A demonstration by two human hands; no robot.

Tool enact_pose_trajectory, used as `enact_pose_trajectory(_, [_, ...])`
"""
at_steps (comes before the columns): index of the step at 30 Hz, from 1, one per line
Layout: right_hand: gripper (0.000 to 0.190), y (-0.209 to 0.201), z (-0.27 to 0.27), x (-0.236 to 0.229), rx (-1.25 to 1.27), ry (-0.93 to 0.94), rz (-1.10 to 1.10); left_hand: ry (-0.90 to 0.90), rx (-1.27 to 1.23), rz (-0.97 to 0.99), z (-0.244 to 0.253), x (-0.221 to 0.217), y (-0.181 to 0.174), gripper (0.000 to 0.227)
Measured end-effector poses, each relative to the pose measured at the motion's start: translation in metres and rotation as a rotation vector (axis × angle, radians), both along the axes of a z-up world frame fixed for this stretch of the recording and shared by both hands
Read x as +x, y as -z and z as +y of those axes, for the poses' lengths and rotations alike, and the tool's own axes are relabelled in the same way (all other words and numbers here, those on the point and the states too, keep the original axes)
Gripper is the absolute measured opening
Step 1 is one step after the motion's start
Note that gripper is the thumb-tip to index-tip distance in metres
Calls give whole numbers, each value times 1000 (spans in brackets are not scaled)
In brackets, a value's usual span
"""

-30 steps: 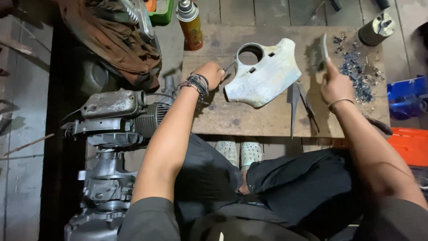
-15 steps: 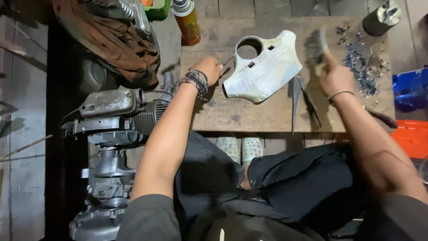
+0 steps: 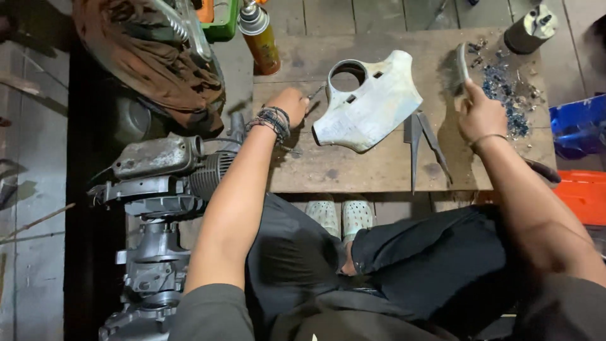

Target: The person scrubs a white metal part with a wire brush on a wooden table, then flips it over to clean the other side. The person also briefly picks up a spray can before continuing to scrub the part.

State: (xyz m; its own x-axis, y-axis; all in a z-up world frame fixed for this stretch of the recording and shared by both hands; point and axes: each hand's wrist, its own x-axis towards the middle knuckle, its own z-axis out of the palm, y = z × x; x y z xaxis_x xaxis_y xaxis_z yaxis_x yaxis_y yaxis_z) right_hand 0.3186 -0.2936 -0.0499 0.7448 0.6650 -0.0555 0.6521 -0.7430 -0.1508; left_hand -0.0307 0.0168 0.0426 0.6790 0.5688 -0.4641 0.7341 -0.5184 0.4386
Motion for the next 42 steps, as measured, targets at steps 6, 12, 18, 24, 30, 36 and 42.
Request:
enact_pose_trajectory(6, [57, -80, 23, -133, 406, -627, -87, 34, 65, 58, 9, 9, 2, 40])
enact_pose_trajectory(12, [72, -68, 29, -112, 184, -826, -43, 12, -2, 45, 2, -5, -2, 43])
enact_pose_trajectory(18, [60, -17, 18, -22, 124, -141, -65, -44, 26, -45, 9, -9, -8, 43])
enact_pose_trajectory(24, [57, -50, 18, -138, 293, -808, -186, 5, 46, 83, 10, 9, 11, 43])
enact_pose_trajectory(30, [61, -43, 11, -62, 329, -499, -148, 27, 47, 62, -6, -9, -30, 42])
enact_pose_trajectory(36, [62, -69, 10, -69, 438, -360, 157, 69, 60, 11, 14, 15, 27, 38])
enact_pose_trajectory(42, [68, -66, 15, -123, 199, -796, -146, 54, 49, -35, -5, 17, 9, 40])
